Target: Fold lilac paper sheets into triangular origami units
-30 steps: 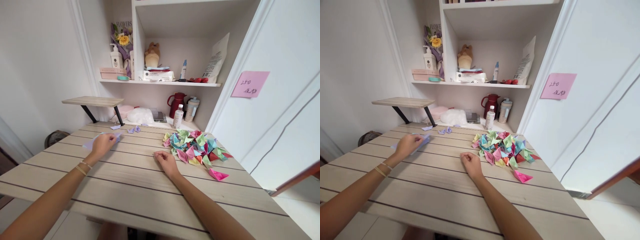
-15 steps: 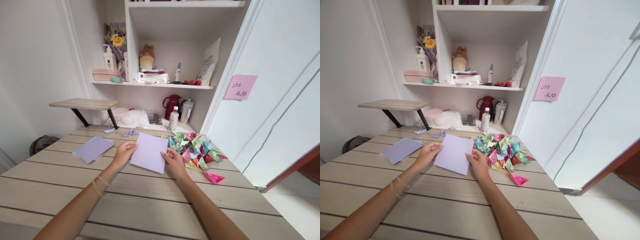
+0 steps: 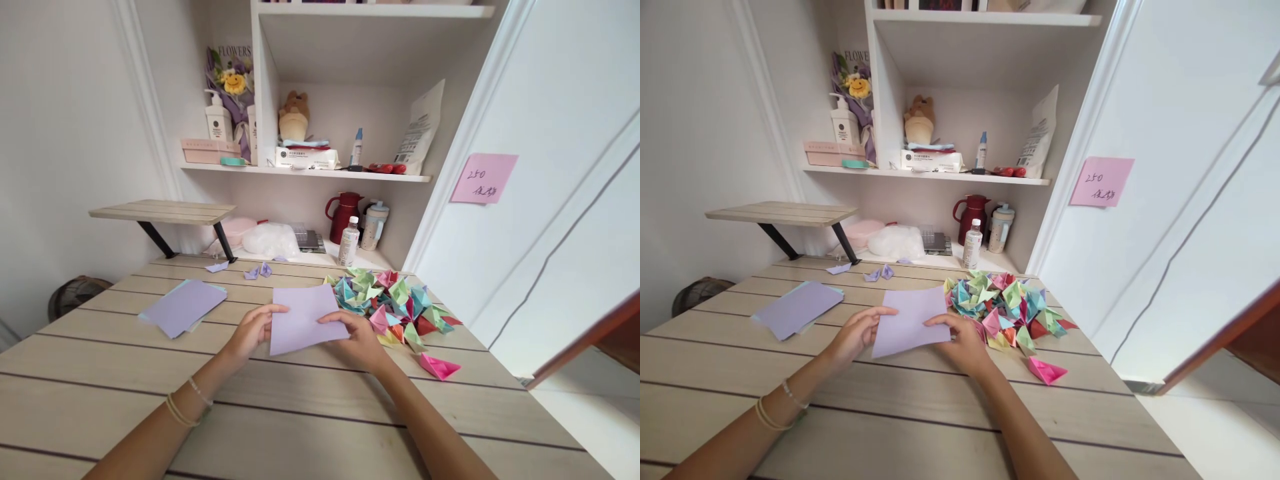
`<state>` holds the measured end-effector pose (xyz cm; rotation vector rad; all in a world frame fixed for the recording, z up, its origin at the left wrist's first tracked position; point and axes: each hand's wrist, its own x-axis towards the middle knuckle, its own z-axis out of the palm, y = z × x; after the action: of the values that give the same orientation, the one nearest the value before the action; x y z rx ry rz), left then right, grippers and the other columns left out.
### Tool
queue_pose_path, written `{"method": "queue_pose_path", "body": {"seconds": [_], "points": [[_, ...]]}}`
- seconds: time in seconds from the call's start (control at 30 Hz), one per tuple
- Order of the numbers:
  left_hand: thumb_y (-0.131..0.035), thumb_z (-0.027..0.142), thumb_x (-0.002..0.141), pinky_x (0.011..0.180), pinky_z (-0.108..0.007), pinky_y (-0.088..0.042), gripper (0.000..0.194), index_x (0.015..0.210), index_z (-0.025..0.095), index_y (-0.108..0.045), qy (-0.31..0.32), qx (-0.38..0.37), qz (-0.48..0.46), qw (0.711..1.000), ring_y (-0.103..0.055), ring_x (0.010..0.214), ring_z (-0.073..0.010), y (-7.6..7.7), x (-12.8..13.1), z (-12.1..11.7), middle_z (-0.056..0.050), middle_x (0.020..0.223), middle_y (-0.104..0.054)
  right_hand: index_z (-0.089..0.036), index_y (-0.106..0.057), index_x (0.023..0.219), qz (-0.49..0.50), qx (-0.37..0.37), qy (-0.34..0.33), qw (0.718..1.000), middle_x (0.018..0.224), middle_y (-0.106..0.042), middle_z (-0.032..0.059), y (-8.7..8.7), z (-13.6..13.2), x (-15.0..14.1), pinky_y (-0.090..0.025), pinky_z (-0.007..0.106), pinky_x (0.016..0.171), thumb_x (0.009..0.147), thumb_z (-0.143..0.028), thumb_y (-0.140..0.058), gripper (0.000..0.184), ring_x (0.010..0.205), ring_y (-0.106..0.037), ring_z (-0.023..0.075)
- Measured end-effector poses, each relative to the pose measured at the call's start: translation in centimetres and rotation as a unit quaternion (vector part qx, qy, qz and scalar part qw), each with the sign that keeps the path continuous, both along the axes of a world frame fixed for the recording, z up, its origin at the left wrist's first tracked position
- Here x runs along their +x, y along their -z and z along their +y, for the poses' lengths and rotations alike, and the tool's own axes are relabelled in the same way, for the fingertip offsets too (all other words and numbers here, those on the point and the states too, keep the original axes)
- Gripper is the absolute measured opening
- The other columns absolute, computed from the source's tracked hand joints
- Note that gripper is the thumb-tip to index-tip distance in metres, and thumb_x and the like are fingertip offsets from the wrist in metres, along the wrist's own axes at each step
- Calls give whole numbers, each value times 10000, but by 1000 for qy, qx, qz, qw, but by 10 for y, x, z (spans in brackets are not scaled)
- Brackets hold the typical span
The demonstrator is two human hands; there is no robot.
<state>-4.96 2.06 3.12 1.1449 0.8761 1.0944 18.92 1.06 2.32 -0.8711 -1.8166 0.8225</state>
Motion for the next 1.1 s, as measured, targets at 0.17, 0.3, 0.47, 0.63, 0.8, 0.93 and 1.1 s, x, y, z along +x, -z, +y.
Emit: {"method": "queue_pose_path", "body": {"seconds": [0.17,0.3,0.47,0.63,0.8,0.93,1.1], "points": [[-591,199,673,869,-364,-418,425,1097,169,-581,122,54,9,991,-499,1073,-253,2,3,-8,-92,1118,-592,-188,-662,730,118,-110,69,984,740,-653,32,8,6,0,-472,310,654,626,-309,-699,163,720,-590,187],[-684,219,628,864,-339,-421,480,1097,195,-585,97,113,100,984,-513,1047,-243,7,9,-12,-98,1180,-540,-182,-664,717,161,-173,41,971,702,-653,18,9,4,-4,-466,291,618,576,-327,-739,215,643,-579,157],[-715,316,591,806,-309,-442,224,725,138,-690,-8,171,157,973,-578,908,-237,9,16,-13,-95,951,-635,-161,-646,695,198,-178,66,962,674,-644,15,15,0,-16,-474,297,631,555,-334,-749,245,631,-577,159],[-626,348,693,638,-283,-466,257,788,111,-658,25,124,149,981,-602,727,-199,5,21,-20,-59,744,-648,-189,-521,1039,301,-162,139,929,764,-641,11,18,-4,-30,-499,305,617,558,-329,-751,551,655,-586,166],[-707,267,617,656,-256,-470,683,1229,217,-408,-9,115,82,990,-606,813,-184,1,21,-24,-68,947,-629,-240,-384,1210,310,-157,162,924,914,-625,29,15,-9,-32,-503,295,652,565,-312,-748,744,754,-592,174],[-708,295,606,625,-249,-467,494,1058,154,-569,1,98,129,987,-621,728,-181,0,17,-20,-71,814,-657,-228,-338,1253,270,-196,95,938,869,-631,29,13,-13,-33,-499,311,652,554,-297,-756,817,752,-601,192],[-659,335,649,591,-264,-469,231,763,135,-661,64,88,174,979,-626,710,-206,5,20,-22,-76,796,-687,-222,-258,1288,303,-236,42,922,787,-645,16,13,-18,-41,-492,323,651,571,-267,-752,872,697,-609,183]]}}
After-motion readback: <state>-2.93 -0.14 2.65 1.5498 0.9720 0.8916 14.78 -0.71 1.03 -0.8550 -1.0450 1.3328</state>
